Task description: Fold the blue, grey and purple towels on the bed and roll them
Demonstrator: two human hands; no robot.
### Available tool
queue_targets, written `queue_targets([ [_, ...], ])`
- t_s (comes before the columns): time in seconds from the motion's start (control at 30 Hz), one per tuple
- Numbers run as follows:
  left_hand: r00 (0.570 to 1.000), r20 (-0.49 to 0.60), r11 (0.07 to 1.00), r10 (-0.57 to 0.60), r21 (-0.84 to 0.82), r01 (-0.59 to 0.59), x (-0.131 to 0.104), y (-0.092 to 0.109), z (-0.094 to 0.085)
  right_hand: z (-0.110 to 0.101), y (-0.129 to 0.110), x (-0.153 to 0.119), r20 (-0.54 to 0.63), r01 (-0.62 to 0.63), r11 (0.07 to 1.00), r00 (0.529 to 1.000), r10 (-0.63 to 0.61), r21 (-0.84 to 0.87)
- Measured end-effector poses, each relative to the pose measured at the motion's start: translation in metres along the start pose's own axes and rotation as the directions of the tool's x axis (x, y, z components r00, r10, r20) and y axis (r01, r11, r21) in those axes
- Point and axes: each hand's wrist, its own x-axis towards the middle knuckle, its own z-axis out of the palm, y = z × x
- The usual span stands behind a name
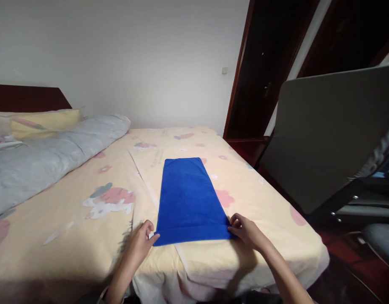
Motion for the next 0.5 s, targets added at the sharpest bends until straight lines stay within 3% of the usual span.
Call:
queue_targets([
  [0.13,0.978,-0.023,0.977,0.206,0.065,-0.204,-0.005,0.009,-0.013,-0.011,-0.015,-0.01,-0.068,0.132,0.972,0.987,-0.147,-0.197],
  [0.27,0.89,0.072,0.888,0.45,0.076,-0.454,-0.012,0.012,-0.023,-0.02,-0.024,-0.022,0.144,0.393,0.91,0.916,-0.375,-0.129],
  [0.37,0.859,0.137,0.855,0.494,0.101,-0.508,-0.013,0.007,-0.025,-0.017,-0.022,-0.024,0.197,0.428,0.889,0.897,-0.396,-0.159],
  [0.5,0.876,0.133,0.878,0.463,0.066,-0.474,-0.006,-0.004,-0.022,-0.012,-0.018,-0.018,0.155,0.393,0.902,0.917,-0.368,-0.182],
])
